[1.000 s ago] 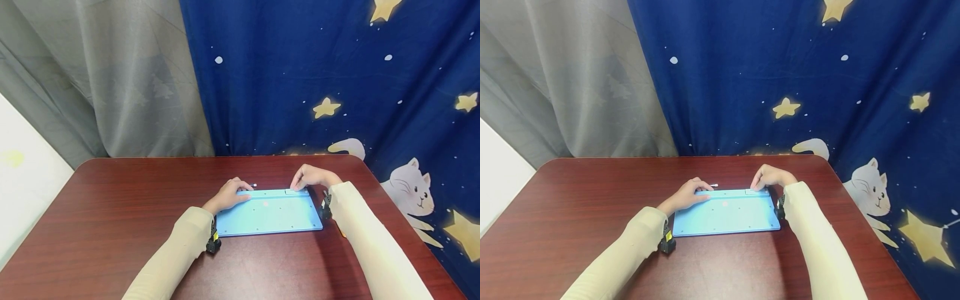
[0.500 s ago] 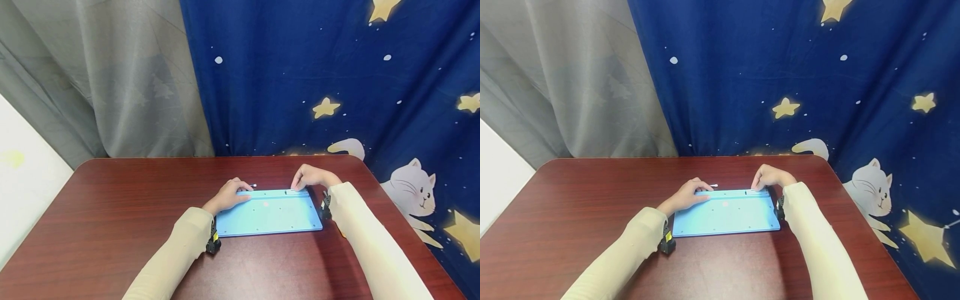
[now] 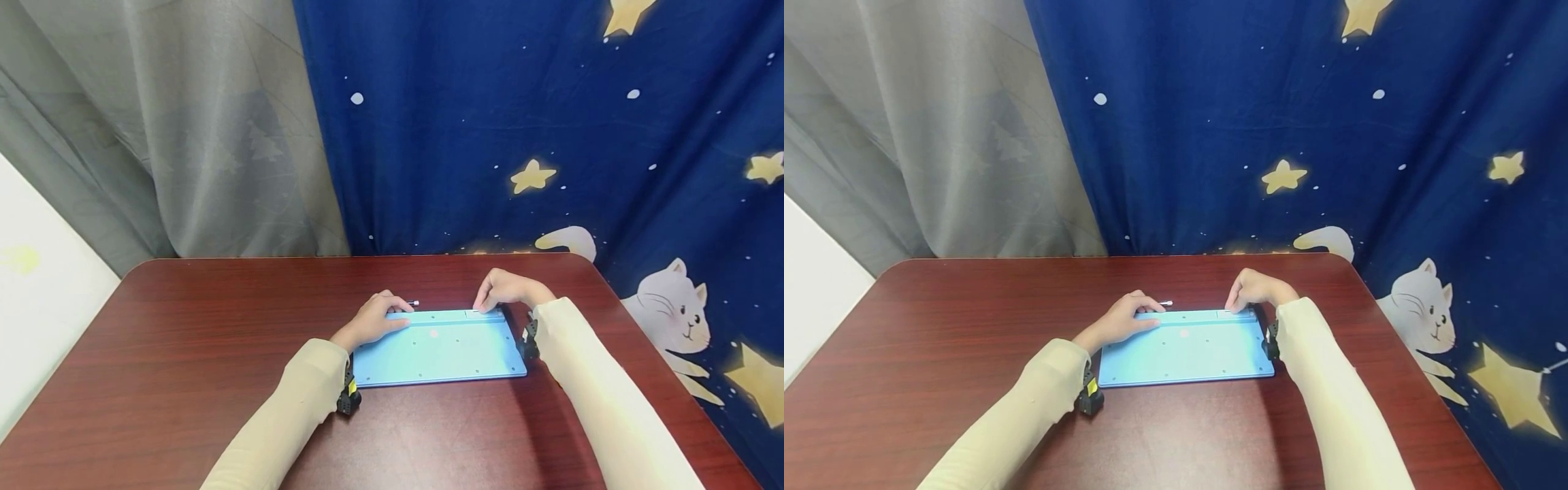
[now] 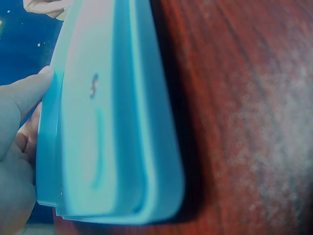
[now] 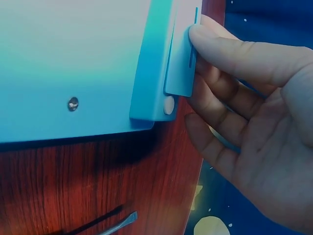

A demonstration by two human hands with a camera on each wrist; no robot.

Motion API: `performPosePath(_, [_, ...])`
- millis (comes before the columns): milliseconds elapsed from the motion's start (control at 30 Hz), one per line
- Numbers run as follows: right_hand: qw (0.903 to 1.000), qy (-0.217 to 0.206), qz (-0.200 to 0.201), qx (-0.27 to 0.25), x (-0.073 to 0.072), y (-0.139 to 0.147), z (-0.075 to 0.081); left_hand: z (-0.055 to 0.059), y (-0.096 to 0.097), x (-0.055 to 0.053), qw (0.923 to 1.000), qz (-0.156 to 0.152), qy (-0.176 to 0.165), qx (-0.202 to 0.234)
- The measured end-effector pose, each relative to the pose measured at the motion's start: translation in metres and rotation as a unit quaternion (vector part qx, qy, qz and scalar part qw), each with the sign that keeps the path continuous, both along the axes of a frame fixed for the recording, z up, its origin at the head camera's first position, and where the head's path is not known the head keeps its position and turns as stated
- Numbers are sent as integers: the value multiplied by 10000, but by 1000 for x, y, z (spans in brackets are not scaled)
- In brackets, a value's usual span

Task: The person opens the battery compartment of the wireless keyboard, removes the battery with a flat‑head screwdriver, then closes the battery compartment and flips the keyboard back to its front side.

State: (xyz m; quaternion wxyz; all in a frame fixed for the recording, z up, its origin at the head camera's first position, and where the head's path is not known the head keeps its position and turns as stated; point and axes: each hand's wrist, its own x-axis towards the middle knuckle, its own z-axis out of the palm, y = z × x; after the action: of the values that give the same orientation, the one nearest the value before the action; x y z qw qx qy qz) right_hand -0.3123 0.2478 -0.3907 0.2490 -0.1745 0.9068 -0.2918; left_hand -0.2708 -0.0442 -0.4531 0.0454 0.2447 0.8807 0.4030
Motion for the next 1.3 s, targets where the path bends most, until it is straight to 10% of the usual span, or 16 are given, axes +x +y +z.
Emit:
performPosePath(767, [9946, -622, -607, 562, -6, -7, -4, 4, -1, 0, 9999, -115, -11, -30])
performPosePath(1300, [9974, 273, -544, 396, 11, -8, -4, 6, 0, 1, 9998, -184, 67, -14])
